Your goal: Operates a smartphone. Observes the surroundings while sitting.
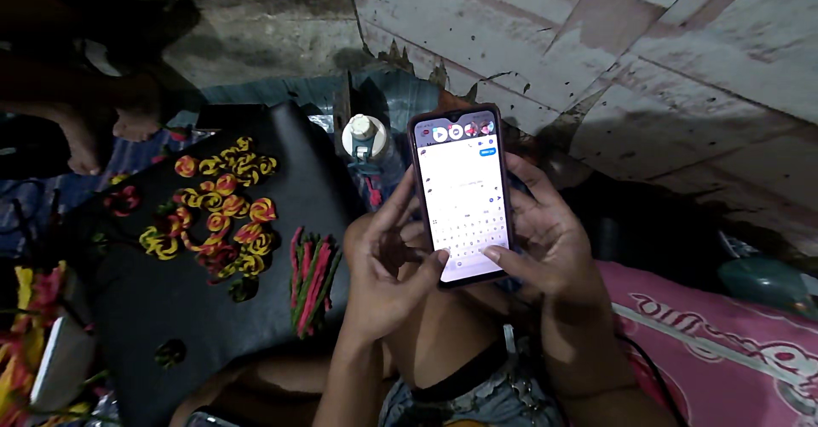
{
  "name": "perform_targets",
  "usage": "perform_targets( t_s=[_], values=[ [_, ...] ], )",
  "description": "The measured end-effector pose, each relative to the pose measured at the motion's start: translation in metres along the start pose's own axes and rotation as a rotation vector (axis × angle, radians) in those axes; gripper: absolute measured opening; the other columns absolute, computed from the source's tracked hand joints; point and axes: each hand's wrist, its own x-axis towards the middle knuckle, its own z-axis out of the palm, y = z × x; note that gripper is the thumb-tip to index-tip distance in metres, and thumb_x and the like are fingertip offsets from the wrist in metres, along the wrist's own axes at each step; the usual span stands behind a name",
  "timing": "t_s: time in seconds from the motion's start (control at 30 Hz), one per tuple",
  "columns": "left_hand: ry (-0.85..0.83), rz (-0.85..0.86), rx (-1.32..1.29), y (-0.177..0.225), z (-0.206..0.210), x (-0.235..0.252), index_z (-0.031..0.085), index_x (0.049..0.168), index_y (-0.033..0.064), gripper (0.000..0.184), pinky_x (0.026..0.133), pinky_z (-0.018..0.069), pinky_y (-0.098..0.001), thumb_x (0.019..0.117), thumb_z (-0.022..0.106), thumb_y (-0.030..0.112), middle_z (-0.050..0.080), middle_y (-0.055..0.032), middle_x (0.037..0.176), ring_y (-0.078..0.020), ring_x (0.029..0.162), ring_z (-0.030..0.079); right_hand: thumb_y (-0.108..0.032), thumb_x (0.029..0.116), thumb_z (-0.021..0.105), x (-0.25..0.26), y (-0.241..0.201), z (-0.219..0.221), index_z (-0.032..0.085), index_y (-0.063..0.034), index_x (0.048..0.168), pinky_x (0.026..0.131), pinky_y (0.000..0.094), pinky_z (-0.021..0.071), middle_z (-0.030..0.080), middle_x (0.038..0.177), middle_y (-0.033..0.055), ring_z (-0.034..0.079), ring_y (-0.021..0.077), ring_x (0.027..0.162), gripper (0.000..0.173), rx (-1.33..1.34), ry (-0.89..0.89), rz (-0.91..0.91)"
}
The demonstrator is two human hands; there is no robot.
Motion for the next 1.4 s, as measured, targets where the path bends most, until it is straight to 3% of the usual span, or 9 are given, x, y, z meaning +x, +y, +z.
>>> perform_targets(
  t_s=[0.23,0.37,0.57,0.67,0.77,0.87,1.1,1.23,1.4],
  values=[
    [0.006,0.025,0.016,0.0,0.007,-0.002,0.034,0.157,0.0034,0.08,0.082,0.063,-0.026,0.0864,0.07,0.001,0.061,-0.0043,0.142,-0.0115,0.105,0.071,-0.008,0.0856,0.075,0.0,0.003,0.012,0.031,-0.0124,0.154,0.091,0.0266,0.0613,0.068,0.13,-0.0012,0.071,0.0084,0.107,0.081,-0.021,0.134,-0.039],
    [0.005,0.035,0.04,0.002,0.011,-0.003,0.032,0.158,0.0037,0.082,0.082,0.0632,-0.0267,0.0858,0.071,0.002,0.061,-0.0047,0.141,-0.0117,0.105,0.071,-0.001,0.0806,0.079,0.003,0.006,0.025,0.038,-0.0148,0.148,0.088,0.025,0.062,0.07,0.125,-0.0031,0.072,0.0075,0.103,0.079,-0.043,0.265,-0.073],
    [0.033,0.035,0.058,0.003,0.011,-0.003,0.032,0.157,0.001,0.078,0.083,0.063,-0.0268,0.0881,0.067,-0.004,0.063,-0.0065,0.137,-0.0126,0.104,0.071,-0.005,0.087,0.073,0.001,0.004,0.022,0.034,-0.0125,0.15,0.088,0.0244,0.0616,0.068,0.127,-0.0033,0.071,0.0064,0.104,0.075,-0.045,0.209,-0.08],
    [0.005,0.044,0.046,0.002,0.008,-0.004,0.033,0.158,0.004,0.077,0.083,0.0625,-0.0256,0.0904,0.07,0.006,0.062,-0.0038,0.139,-0.0109,0.105,0.071,0.001,0.0866,0.071,0.001,0.003,0.02,0.034,-0.0112,0.15,0.088,0.0254,0.062,0.068,0.128,-0.0012,0.071,0.0082,0.104,0.075,-0.03,0.196,-0.058],
    [-0.012,0.047,0.005,0.002,0.003,-0.004,0.034,0.158,0.0059,0.077,0.085,0.0619,-0.0255,0.0914,0.071,0.014,0.061,-0.003,0.141,-0.0108,0.106,0.07,-0.005,0.083,0.076,-0.001,0.002,0.01,0.027,-0.0108,0.156,0.092,0.0277,0.0612,0.066,0.132,0.0003,0.07,0.0092,0.109,0.088,0.018,0.074,-0.04],
    [-0.024,0.044,-0.022,0.003,-0.002,-0.004,0.036,0.158,0.0074,0.076,0.085,0.0615,-0.0254,0.0907,0.07,0.013,0.059,-0.0032,0.144,-0.0106,0.108,0.069,0.003,0.078,0.076,-0.003,0.001,0.007,0.022,-0.0112,0.159,0.097,0.0306,0.0597,0.063,0.138,0.0042,0.068,0.0126,0.115,0.099,0.044,-0.004,-0.022],
    [-0.05,0.054,-0.069,0.001,-0.003,-0.002,0.033,0.158,0.0048,0.077,0.086,0.0611,-0.0254,0.0906,0.068,0.01,0.056,-0.0048,0.147,-0.0112,0.11,0.069,0.002,0.0923,0.062,-0.002,-0.002,0.004,0.023,-0.0088,0.158,0.094,0.0272,0.0595,0.064,0.136,0.0032,0.069,0.0094,0.112,0.077,0.035,-0.003,-0.01],
    [-0.042,0.048,-0.05,0.001,-0.002,-0.003,0.034,0.158,0.0057,0.078,0.084,0.0619,-0.0254,0.089,0.07,0.009,0.056,-0.0036,0.147,-0.0107,0.109,0.069,-0.002,0.0987,0.056,-0.001,-0.004,0.006,0.028,-0.008,0.155,0.089,0.0182,0.0579,0.068,0.126,-0.0051,0.068,-0.0001,0.102,0.063,-0.025,0.05,0.006],
    [0.007,0.053,-0.004,0.001,0.002,-0.004,0.034,0.157,0.0045,0.079,0.082,0.0627,-0.0255,0.0884,0.073,0.008,0.06,-0.0039,0.142,-0.0112,0.106,0.07,-0.005,0.0862,0.073,-0.001,-0.001,0.005,0.025,-0.0123,0.158,0.093,0.027,0.0604,0.064,0.135,0.0007,0.069,0.0087,0.111,0.087,0.024,-0.004,-0.017]
  ],
)
